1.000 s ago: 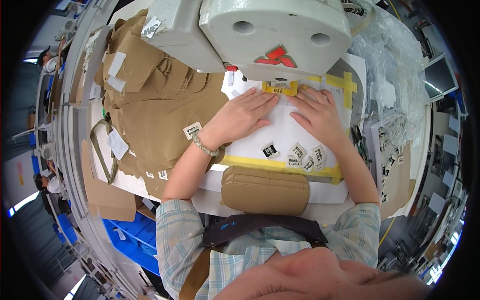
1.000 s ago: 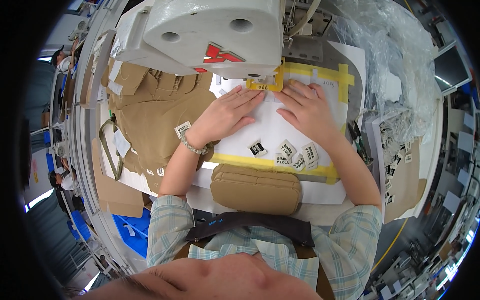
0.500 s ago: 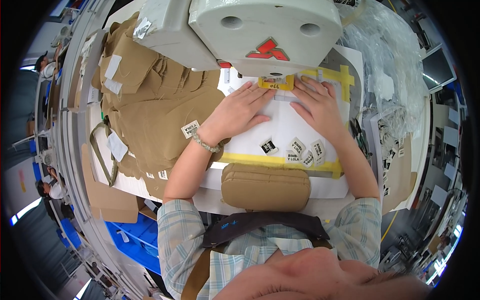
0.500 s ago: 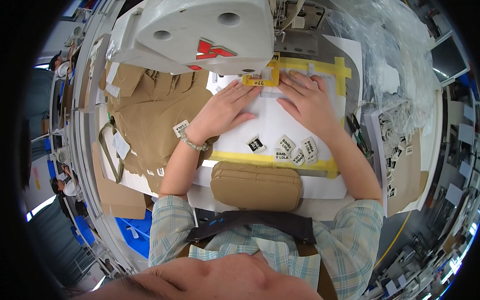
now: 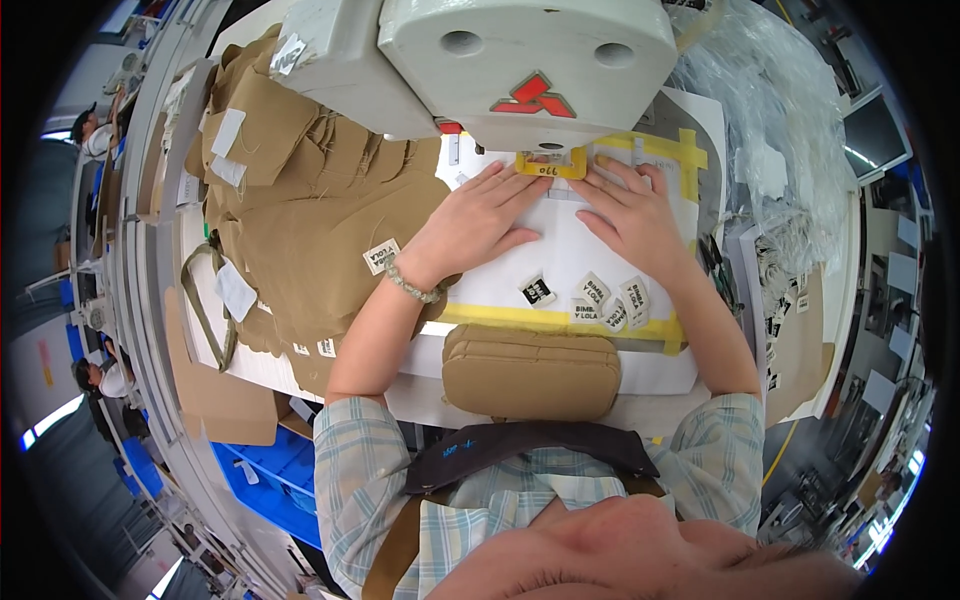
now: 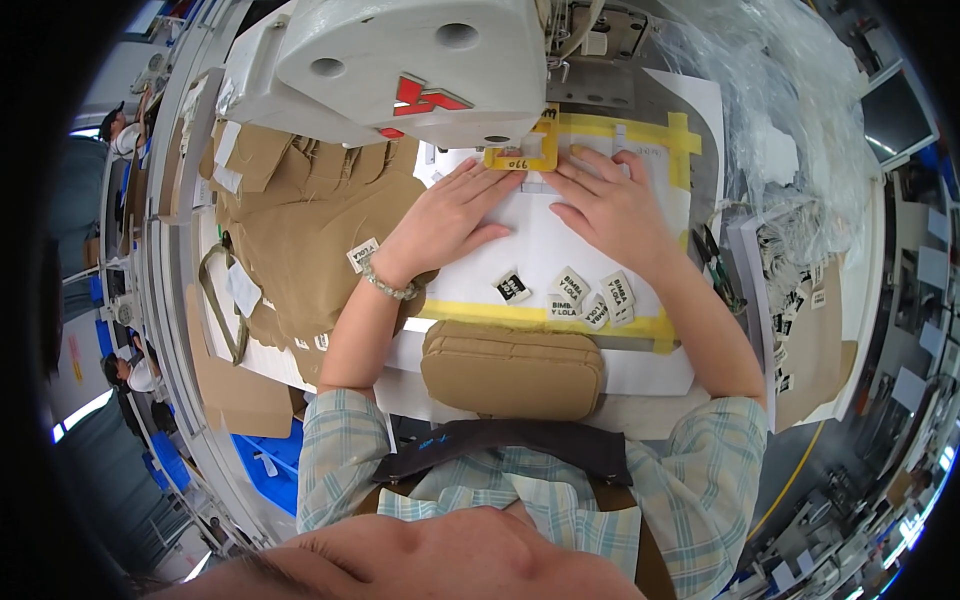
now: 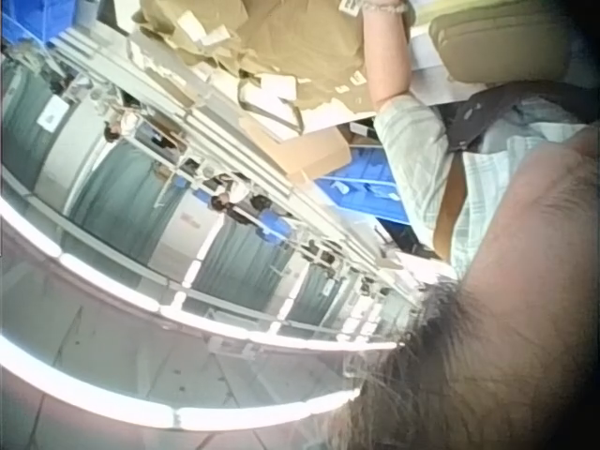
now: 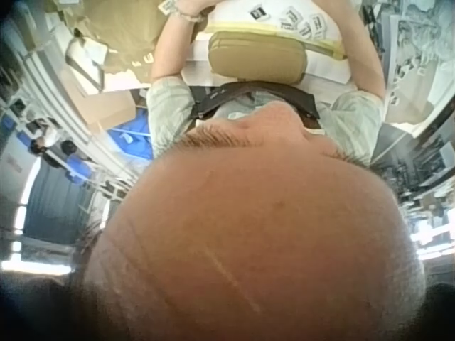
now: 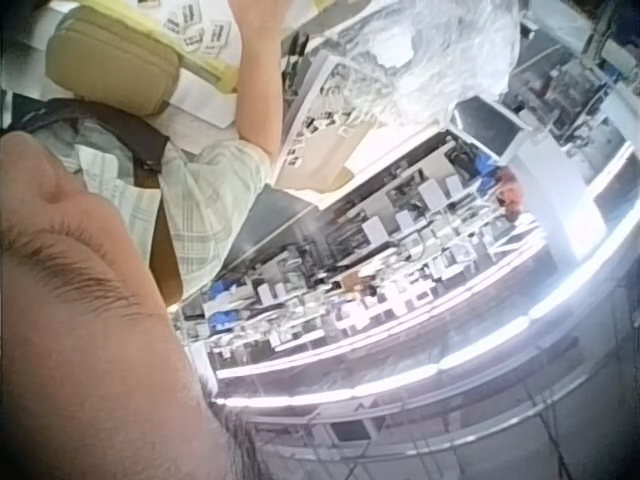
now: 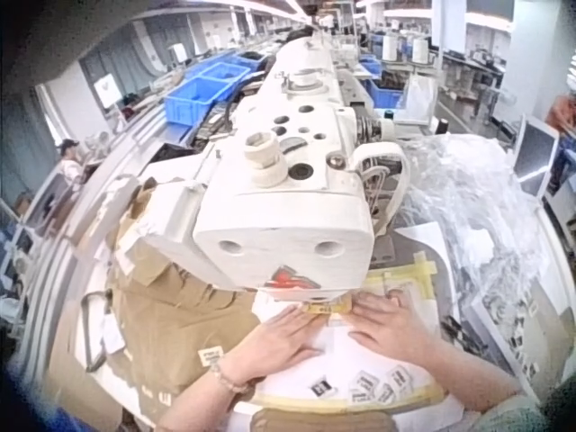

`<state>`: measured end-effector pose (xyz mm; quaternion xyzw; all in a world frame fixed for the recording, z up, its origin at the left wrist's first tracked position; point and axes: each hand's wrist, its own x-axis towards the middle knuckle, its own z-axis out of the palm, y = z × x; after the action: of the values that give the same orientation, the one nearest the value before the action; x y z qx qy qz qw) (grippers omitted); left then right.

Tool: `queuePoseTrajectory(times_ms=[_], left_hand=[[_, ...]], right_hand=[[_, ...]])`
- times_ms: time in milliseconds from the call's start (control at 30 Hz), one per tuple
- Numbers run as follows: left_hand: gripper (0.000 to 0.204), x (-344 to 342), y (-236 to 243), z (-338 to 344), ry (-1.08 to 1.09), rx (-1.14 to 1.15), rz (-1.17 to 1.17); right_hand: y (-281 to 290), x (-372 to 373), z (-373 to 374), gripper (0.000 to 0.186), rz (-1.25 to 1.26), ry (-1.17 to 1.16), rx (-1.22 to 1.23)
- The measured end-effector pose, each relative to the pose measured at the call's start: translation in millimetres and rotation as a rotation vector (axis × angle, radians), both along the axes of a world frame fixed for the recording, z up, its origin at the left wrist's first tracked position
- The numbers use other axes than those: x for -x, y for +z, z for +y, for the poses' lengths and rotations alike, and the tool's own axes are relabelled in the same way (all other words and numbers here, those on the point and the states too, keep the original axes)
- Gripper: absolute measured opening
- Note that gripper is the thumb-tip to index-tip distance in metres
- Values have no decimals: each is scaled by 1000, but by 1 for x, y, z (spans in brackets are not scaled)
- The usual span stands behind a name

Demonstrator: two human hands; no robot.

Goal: Sewing small labels onto brown fabric pieces using an industrial sewing machine.

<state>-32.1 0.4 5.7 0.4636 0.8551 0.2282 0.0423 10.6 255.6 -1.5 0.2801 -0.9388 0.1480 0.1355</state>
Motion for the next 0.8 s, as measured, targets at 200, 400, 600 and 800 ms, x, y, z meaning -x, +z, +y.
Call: queuePoseTrajectory(times_ms=[200,400,600,800], left_hand=[[64,-1,-2,0,-1,-17,-5],[62,-2,-7,-2,16,-49,6],[62,-2,-10,-2,30,-39,125],[60,-4,-4,-3,120,60,171]], right_hand=[[3,-1,-3,48,-20,79,-49],[4,-3,-7,49,-41,53,-87],[6,-3,-9,52,-112,22,-84],[6,-3,-9,53,-85,26,-81]])
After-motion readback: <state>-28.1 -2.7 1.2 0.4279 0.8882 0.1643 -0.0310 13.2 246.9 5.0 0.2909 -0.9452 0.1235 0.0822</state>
